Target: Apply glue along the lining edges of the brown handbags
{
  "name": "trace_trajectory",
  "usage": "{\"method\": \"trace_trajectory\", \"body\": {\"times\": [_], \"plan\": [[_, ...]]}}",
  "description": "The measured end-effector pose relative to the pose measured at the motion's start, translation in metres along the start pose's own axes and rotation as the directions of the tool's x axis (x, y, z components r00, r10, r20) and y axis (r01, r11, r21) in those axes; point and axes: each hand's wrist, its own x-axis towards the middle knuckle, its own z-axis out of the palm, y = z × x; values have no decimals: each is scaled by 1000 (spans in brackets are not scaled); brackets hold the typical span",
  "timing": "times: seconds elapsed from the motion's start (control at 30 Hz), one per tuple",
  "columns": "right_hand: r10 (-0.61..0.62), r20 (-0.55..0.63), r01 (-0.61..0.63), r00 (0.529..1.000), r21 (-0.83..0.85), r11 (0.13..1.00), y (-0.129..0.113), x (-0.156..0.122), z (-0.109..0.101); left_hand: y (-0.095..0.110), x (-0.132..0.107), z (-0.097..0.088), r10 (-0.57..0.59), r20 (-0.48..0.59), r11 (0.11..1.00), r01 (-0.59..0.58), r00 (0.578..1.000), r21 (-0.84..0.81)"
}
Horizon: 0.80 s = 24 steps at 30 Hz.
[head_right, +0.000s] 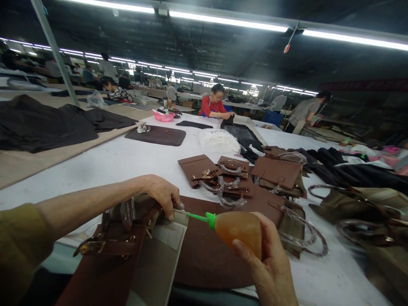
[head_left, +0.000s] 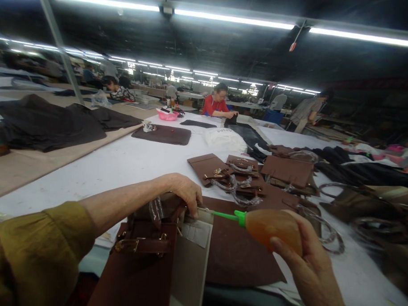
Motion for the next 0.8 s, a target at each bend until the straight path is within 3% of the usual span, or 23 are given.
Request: {"method": "trace_trajectory", "body": {"times": [0.4,0.63,0.8], "plan": [[2,107,-2,994,-1,1000,11,-6,-5,2,-4,-1,27,-52,999,-29,998,-25],[-100,25,101,995,-58,993,13,-1,2,3,-4,-3,-17,44,999,15,999,38],[-55,99,58,994,-28,998,20,-1,1,12,-11,-9,16,-62,985,-5,998,175]]}}
